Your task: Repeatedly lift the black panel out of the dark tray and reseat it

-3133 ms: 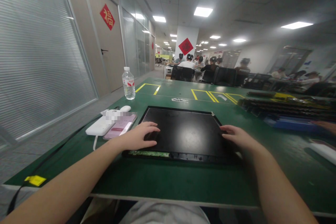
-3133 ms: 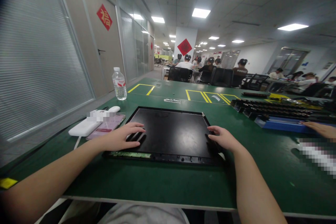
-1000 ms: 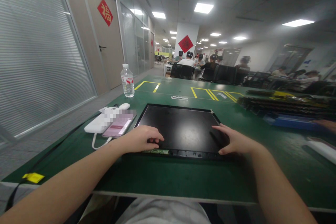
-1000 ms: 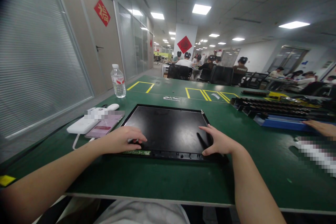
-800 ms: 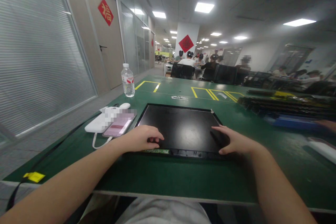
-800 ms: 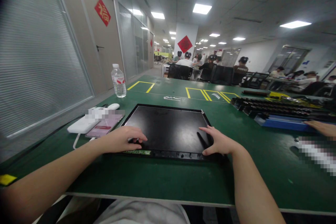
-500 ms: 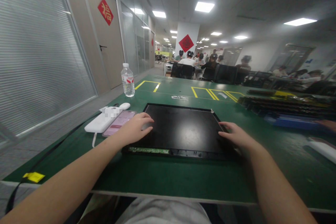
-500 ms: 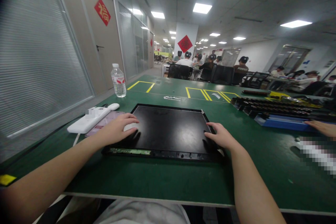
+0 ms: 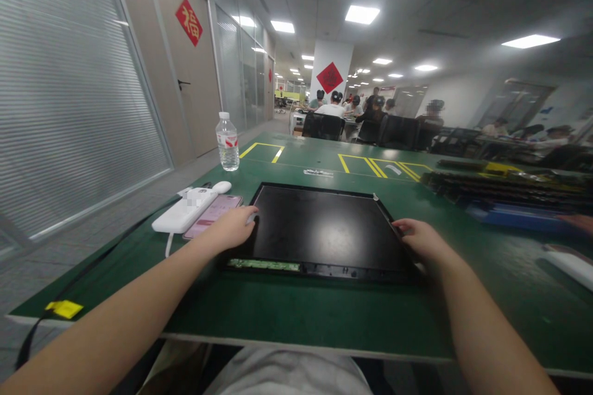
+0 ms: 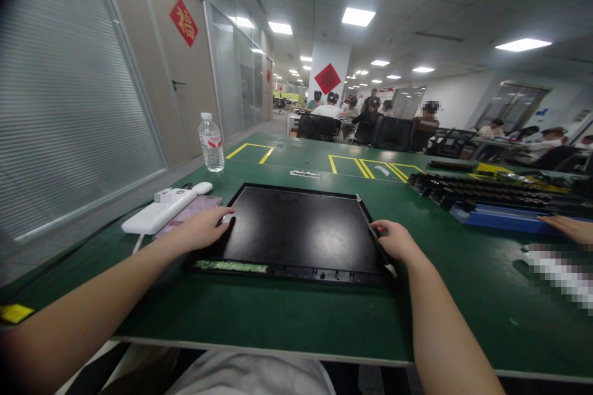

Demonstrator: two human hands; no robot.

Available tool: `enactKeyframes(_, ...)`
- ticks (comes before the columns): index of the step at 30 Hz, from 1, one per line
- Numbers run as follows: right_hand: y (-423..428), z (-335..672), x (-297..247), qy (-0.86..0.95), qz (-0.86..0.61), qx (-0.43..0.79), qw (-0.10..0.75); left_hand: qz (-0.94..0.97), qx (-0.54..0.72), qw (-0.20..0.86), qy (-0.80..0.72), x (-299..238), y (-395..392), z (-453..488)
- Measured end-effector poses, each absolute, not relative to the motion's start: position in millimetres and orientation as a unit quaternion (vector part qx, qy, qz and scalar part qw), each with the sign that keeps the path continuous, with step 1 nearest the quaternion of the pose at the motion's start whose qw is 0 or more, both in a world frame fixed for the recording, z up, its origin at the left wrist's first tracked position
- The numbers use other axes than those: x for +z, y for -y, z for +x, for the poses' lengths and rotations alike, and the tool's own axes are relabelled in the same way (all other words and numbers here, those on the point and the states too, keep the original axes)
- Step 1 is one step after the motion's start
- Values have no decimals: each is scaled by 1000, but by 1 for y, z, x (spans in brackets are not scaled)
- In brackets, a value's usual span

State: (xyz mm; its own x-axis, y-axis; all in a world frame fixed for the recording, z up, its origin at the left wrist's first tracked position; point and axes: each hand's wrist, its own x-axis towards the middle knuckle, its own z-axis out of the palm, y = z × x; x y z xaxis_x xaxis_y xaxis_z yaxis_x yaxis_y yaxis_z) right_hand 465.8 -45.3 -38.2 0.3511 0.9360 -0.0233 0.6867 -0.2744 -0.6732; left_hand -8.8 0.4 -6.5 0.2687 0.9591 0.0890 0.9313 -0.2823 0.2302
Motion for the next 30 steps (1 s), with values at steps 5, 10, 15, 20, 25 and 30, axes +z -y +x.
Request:
enactKeyframes(5, 43, 472, -40, 521, -776, 205, 291, 809, 97, 63, -576, -14, -7, -11)
enactKeyframes(10, 42, 474, -43, 516, -783, 193, 289, 813, 100, 56, -571, -14, -7, -11)
enactKeyframes(15, 43, 468, -41, 534, -780, 182, 270, 777, 123, 84, -612, -11, -8, -14)
enactKeyframes(20, 43, 464, -38, 548, -781, 166, 248, 746, 236, 186, -595, -14, -13, -19)
enactKeyframes(25, 42, 465, -37, 555, -785, 156, 228, 616, 394, 440, -521, -9, -9, -11)
enactKeyframes(30, 43, 465, -34, 558, -789, 141, 215, 511, 471, 504, -513, 3, -1, -3)
